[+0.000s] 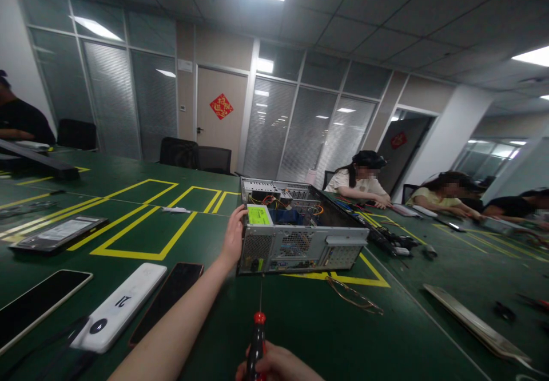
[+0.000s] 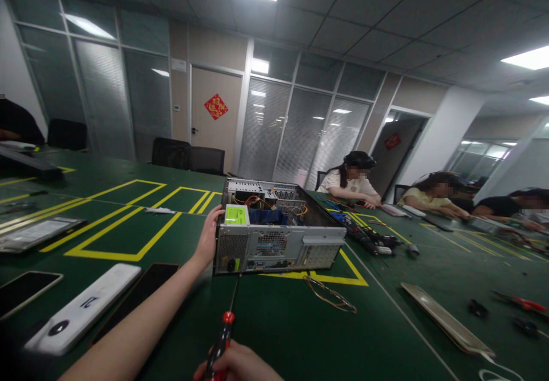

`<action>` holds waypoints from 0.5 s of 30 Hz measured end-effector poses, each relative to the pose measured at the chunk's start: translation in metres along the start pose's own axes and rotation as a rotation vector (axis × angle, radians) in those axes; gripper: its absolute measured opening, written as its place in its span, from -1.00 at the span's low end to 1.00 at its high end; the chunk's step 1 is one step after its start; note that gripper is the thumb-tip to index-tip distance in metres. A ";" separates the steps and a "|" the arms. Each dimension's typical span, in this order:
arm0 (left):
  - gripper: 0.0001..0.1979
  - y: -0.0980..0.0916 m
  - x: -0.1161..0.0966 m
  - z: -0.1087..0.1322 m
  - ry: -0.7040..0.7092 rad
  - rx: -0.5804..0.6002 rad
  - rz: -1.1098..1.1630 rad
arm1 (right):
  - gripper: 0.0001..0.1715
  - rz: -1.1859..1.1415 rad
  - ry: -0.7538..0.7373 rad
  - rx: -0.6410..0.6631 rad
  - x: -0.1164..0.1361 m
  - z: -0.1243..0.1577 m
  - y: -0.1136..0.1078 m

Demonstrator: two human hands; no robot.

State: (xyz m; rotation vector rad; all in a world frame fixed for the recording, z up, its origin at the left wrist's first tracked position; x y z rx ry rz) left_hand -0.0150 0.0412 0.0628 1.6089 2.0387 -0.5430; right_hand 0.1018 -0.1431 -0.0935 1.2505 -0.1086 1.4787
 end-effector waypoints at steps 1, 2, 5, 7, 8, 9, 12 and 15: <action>-0.55 0.000 0.000 0.000 -0.001 0.001 0.001 | -0.57 -0.012 -0.007 0.004 0.001 0.000 0.000; -0.55 0.000 0.000 0.000 -0.003 0.001 0.002 | -0.56 -0.022 -0.012 0.009 0.001 0.000 0.000; -0.55 0.000 0.000 0.000 -0.008 -0.003 0.006 | -0.54 -0.040 -0.018 0.022 0.002 0.000 0.000; -0.55 0.000 0.000 0.000 -0.012 -0.004 0.007 | -0.54 -0.045 -0.021 0.028 0.002 -0.001 0.000; -0.55 0.000 0.000 0.000 -0.013 -0.003 0.007 | -0.54 -0.047 -0.024 0.028 0.002 -0.002 -0.001; -0.55 0.000 0.000 0.000 -0.014 -0.001 0.007 | -0.54 -0.048 -0.026 0.028 0.002 -0.003 -0.002; -0.55 0.000 0.001 0.000 -0.012 0.005 0.005 | -0.55 -0.045 -0.034 0.019 0.003 -0.004 -0.004; -0.55 0.000 0.001 0.000 -0.009 0.005 0.006 | -0.55 -0.046 -0.036 0.006 0.004 -0.002 -0.005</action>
Point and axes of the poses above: each hand's wrist, its own z-axis away from the middle knuckle, its own y-axis out of the palm, x = y × z, the point moved 8 cm from there along -z, towards the middle knuckle, and after that the axes turned 1 degree about y, right-handed, at the moved point
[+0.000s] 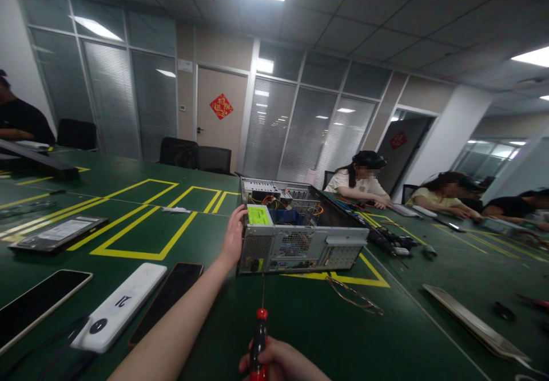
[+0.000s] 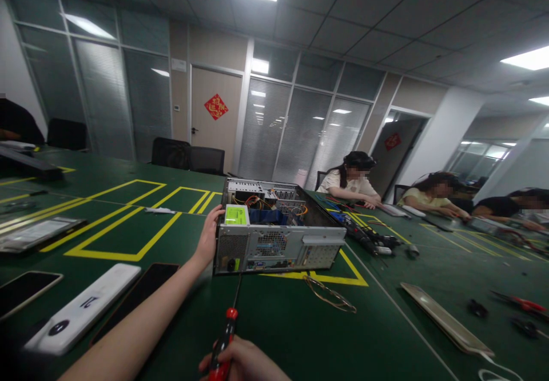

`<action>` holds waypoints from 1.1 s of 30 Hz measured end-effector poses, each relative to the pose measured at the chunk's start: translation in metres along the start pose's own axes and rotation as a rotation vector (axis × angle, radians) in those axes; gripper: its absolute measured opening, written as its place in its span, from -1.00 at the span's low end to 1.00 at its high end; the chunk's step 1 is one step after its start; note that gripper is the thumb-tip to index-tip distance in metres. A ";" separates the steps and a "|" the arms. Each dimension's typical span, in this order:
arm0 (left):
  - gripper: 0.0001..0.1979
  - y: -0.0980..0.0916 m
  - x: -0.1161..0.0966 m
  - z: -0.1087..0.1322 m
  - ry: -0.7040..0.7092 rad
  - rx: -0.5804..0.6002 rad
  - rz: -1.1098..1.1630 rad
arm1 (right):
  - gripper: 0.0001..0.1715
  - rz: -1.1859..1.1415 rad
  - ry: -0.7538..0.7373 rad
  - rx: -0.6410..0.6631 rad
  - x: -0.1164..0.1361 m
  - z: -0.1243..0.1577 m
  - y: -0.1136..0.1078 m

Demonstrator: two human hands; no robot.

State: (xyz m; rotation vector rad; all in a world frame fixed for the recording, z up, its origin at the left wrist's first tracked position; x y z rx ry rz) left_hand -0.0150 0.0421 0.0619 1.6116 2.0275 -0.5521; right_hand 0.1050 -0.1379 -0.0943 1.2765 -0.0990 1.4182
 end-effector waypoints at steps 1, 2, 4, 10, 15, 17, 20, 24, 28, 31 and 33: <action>-0.55 0.000 0.000 0.000 0.002 -0.003 0.001 | -0.55 -0.001 0.000 -0.005 0.000 0.001 0.000; -0.56 0.000 0.000 0.000 0.005 -0.006 0.002 | -0.55 -0.002 0.000 -0.010 0.000 0.001 0.000; -0.56 0.000 0.000 0.000 0.010 -0.008 0.006 | -0.54 -0.002 0.002 -0.017 0.001 0.002 0.001; -0.57 0.000 0.000 0.000 0.005 -0.005 0.022 | -0.57 -0.001 0.015 -0.026 0.000 0.003 0.001; -0.57 0.001 0.001 0.000 -0.005 -0.001 0.019 | -0.54 -0.016 0.023 -0.044 0.002 0.007 -0.004; -0.57 0.001 0.001 0.000 -0.003 -0.002 0.020 | -0.53 -0.018 0.028 -0.047 0.004 0.009 -0.005; -0.57 0.001 0.002 0.000 -0.009 0.001 0.020 | -0.57 -0.021 0.029 -0.055 0.005 0.012 -0.005; -0.57 0.000 0.001 0.000 -0.018 -0.001 0.020 | -0.62 -0.022 0.029 -0.085 0.004 0.011 -0.010; -0.56 0.001 0.000 0.000 -0.021 0.002 0.014 | -0.70 -0.023 0.063 -0.155 0.002 0.010 -0.016; -0.57 0.001 0.000 0.000 -0.018 0.001 0.021 | -0.72 -0.036 0.072 -0.238 0.006 0.019 -0.018; -0.57 0.001 0.000 0.000 -0.012 -0.002 0.024 | -0.69 -0.055 0.068 -0.287 0.012 0.029 -0.018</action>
Point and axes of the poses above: each hand's wrist, its own z-axis away from the middle knuckle, its own y-axis out of the palm, x = y × z, the point moved 8 cm from there along -z, towards the middle knuckle, and after that the axes turned 1 degree about y, right-handed, at the moved point
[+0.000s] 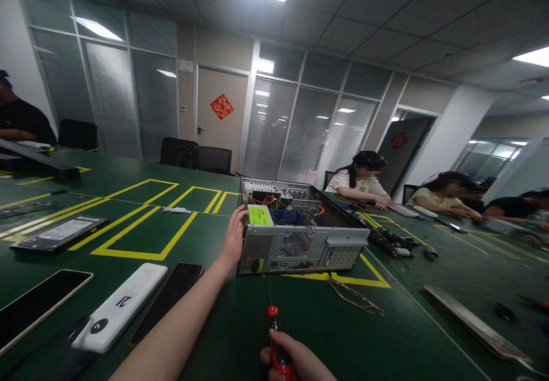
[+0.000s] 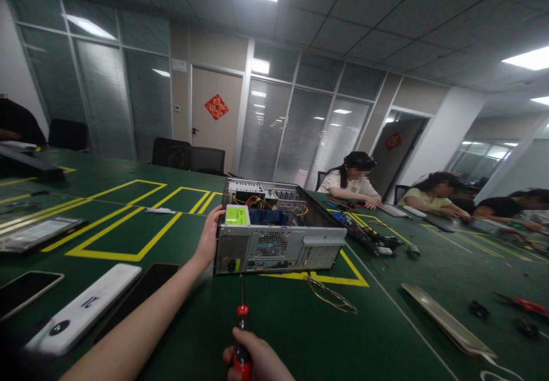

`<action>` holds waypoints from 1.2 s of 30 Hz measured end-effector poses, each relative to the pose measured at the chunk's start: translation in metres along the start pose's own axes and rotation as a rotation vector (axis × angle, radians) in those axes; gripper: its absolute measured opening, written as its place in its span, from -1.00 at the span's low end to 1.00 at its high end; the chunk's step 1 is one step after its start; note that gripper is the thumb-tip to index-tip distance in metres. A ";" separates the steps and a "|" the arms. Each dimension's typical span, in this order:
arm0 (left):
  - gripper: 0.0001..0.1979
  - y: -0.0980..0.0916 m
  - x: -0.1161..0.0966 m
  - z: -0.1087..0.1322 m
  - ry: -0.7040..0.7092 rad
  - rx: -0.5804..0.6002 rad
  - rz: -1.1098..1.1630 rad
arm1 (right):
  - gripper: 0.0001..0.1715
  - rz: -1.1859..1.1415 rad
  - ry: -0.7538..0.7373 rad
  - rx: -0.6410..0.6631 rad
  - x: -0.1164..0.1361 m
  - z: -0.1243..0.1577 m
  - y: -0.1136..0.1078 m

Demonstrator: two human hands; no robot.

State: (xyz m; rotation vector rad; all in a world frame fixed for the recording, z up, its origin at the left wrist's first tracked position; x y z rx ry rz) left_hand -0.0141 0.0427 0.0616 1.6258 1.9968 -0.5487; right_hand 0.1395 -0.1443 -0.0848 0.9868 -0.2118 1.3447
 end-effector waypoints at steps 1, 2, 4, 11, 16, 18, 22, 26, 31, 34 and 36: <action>-0.57 0.000 0.000 0.000 0.003 -0.001 0.001 | -0.67 -0.012 0.002 -0.019 0.002 0.005 -0.001; -0.57 0.000 0.000 0.000 0.006 -0.002 0.001 | -0.63 -0.022 0.010 -0.035 0.004 0.010 -0.002; -0.57 0.000 0.000 0.000 0.009 -0.003 0.000 | -0.56 -0.047 0.037 -0.062 0.004 0.017 -0.004; -0.56 -0.002 -0.003 0.000 0.000 -0.002 0.001 | -0.55 -0.204 0.028 -0.134 0.004 0.014 -0.006; -0.56 -0.002 -0.004 0.000 0.008 0.010 -0.012 | -0.41 -0.264 0.030 -0.087 0.006 0.018 -0.003; -0.55 -0.002 -0.003 0.000 0.008 0.009 -0.021 | -0.44 -0.222 0.041 -0.085 0.007 0.022 -0.004; -0.56 -0.002 -0.002 0.000 0.008 0.001 -0.023 | -0.55 -0.176 0.048 -0.096 0.006 0.024 -0.006; -0.56 -0.002 -0.002 -0.001 0.012 0.004 -0.010 | -0.64 -0.206 0.000 -0.162 0.009 0.019 -0.007; -0.56 -0.002 -0.001 0.000 0.017 -0.011 -0.008 | -0.49 -0.222 0.001 -0.143 0.011 0.021 -0.004; -0.55 -0.002 -0.001 0.000 0.016 -0.009 -0.009 | -0.46 -0.172 0.024 -0.101 0.011 0.024 -0.005; -0.55 -0.002 0.000 -0.001 0.012 -0.007 -0.009 | -0.48 -0.135 0.047 -0.095 0.010 0.025 -0.006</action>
Point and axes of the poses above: each hand's wrist, its own z-axis away from the middle knuckle, its own y-axis out of the palm, x = y × z, the point moved 8 cm from there along -z, towards the middle knuckle, and after that the axes turned 1 degree about y, right-handed, at the moved point
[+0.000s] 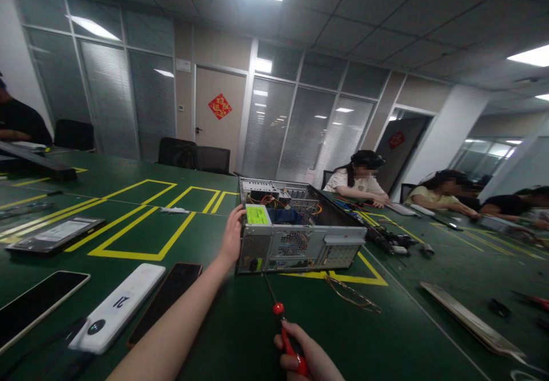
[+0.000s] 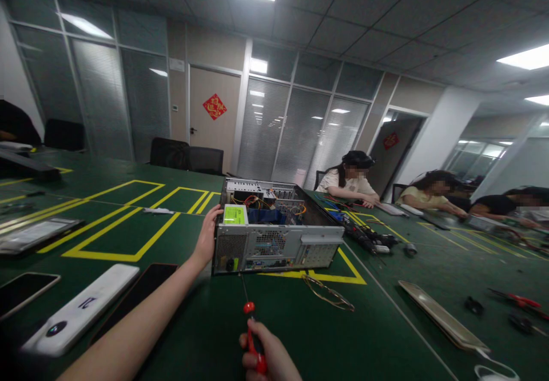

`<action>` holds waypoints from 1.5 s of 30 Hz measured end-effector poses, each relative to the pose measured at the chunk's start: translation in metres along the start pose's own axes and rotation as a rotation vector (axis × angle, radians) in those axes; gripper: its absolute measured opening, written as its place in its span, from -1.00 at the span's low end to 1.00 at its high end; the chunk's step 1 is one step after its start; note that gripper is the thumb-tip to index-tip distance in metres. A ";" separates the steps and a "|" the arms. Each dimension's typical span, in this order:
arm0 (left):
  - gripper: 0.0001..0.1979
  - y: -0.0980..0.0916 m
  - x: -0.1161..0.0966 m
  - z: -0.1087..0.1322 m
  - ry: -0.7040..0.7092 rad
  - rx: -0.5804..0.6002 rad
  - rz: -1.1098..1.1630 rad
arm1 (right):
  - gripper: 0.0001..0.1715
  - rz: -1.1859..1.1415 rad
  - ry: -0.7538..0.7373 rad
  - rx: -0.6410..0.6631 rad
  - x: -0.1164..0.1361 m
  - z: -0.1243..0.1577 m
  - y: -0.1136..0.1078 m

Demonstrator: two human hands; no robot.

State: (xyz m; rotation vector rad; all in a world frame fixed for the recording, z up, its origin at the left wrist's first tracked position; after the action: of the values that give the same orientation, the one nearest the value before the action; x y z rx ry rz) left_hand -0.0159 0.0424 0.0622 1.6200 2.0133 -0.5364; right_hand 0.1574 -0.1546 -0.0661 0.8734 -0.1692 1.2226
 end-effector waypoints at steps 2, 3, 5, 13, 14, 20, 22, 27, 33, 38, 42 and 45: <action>-0.55 -0.001 0.000 0.000 -0.004 -0.002 0.000 | -0.50 -0.003 -0.004 -0.015 0.000 0.000 -0.002; -0.55 -0.001 -0.001 0.000 -0.005 -0.002 0.000 | -0.49 -0.009 -0.011 -0.027 0.000 -0.001 -0.002; -0.55 -0.001 -0.002 0.000 -0.008 0.002 0.001 | -0.43 -0.021 -0.024 -0.056 0.001 -0.003 -0.003; -0.56 0.000 -0.001 0.000 -0.006 0.004 -0.010 | -0.39 -0.054 -0.033 -0.058 0.004 0.000 0.006; -0.56 0.000 -0.001 0.000 -0.003 0.004 -0.007 | -0.37 -0.058 -0.041 -0.052 0.005 0.002 0.006; -0.56 0.000 0.000 0.001 -0.010 0.009 0.007 | -0.30 0.005 0.012 -0.033 0.005 0.007 0.005; -0.56 0.000 0.001 0.001 -0.013 0.000 0.015 | -0.32 0.011 0.008 -0.055 0.005 0.007 0.005; -0.56 0.000 0.003 0.001 -0.011 -0.009 0.032 | -0.42 -0.008 -0.041 -0.134 0.008 0.005 0.002; -0.57 0.001 0.001 0.001 -0.011 0.000 0.024 | -0.34 -0.049 -0.049 -0.089 0.010 0.006 0.002; -0.57 0.000 0.001 0.001 0.002 0.001 0.015 | -0.36 0.035 0.004 -0.092 0.006 0.007 -0.001; -0.56 0.000 0.001 0.001 -0.002 0.006 0.014 | -0.38 0.036 0.000 -0.148 0.006 0.005 -0.004; -0.57 0.000 0.001 0.001 -0.014 0.005 0.019 | -0.44 -0.003 -0.045 -0.177 0.009 0.005 -0.004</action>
State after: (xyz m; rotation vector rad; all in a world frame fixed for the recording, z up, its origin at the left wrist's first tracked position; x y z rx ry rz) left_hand -0.0155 0.0430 0.0606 1.6325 1.9860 -0.5451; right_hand 0.1660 -0.1511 -0.0595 0.7470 -0.3080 1.1669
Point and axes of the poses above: each hand's wrist, its own z-axis away from the middle knuckle, its own y-axis out of the palm, x = y × z, the point moved 8 cm from there along -z, towards the middle knuckle, and after that the axes turned 1 degree about y, right-handed, at the moved point
